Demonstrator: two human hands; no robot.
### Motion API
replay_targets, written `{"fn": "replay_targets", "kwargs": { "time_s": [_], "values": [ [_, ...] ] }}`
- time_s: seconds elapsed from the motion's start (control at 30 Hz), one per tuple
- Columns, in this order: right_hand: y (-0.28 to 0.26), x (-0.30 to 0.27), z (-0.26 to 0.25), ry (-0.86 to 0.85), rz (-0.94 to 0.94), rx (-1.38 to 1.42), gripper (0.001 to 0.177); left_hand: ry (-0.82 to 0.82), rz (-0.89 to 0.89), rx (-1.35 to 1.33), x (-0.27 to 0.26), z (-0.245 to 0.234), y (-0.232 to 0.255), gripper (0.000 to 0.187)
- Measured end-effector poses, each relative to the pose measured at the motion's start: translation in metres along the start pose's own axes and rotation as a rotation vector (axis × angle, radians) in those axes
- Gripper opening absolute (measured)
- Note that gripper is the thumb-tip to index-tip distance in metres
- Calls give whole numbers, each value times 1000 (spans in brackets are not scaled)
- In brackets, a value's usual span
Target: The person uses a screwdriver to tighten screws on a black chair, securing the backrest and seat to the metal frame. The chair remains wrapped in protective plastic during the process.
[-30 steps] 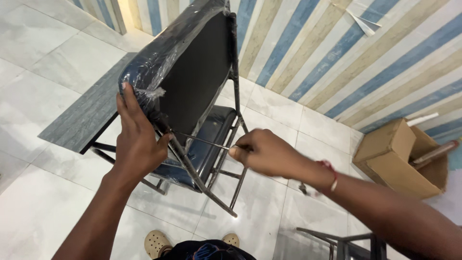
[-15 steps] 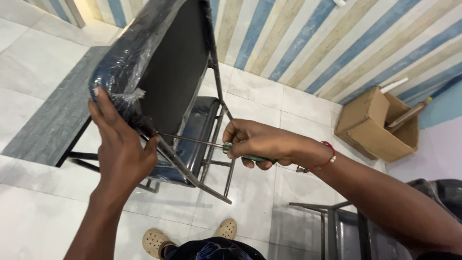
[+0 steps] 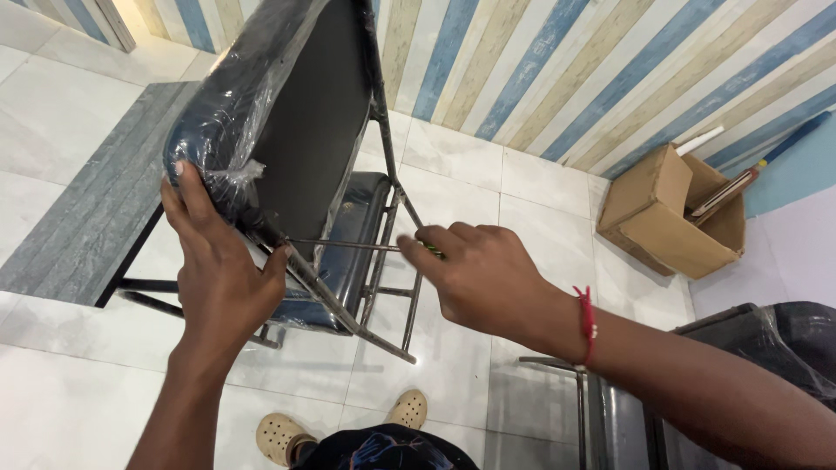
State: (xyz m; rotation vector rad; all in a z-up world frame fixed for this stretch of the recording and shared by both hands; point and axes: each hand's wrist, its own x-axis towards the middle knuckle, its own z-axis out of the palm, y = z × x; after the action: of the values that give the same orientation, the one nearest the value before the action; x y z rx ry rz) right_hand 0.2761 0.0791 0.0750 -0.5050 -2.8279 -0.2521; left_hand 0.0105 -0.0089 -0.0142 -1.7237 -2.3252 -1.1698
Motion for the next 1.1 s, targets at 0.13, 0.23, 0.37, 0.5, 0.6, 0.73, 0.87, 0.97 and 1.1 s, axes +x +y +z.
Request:
{"fn": "replay_targets", "kwargs": {
  "time_s": [0.13, 0.23, 0.37, 0.5, 0.6, 0.73, 0.87, 0.97, 1.1],
  "values": [
    [11, 5, 12, -57, 294, -51, 34, -64, -106, -51, 2, -2, 4, 131],
    [20, 5, 17, 96, 194, -134, 32, -54, -100, -48, 1, -1, 8, 130],
    [23, -3, 19, 156, 87, -59, 28, 23, -6, -17, 1, 2, 8, 130],
    [30, -6, 20, 143, 8, -36, 21, 3, -51, -4, 3, 4, 6, 128],
    [37, -2, 23, 129, 9, -4, 21, -38, -97, 40, 6, 6, 9, 127],
    [43, 2, 32, -87, 174, 255, 20, -65, -140, 8, 11, 3, 11, 125],
    [52, 10, 46, -571, 693, 952, 29, -98, -218, 0, 15, 1, 11, 127],
    [60, 24, 50, -843, 1019, 1477, 35, -104, -254, -7, 19, -4, 8, 129],
    [64, 36, 50, -902, 998, 1567, 36, -145, -340, 24, 26, -8, 3, 131]
  ]
}}
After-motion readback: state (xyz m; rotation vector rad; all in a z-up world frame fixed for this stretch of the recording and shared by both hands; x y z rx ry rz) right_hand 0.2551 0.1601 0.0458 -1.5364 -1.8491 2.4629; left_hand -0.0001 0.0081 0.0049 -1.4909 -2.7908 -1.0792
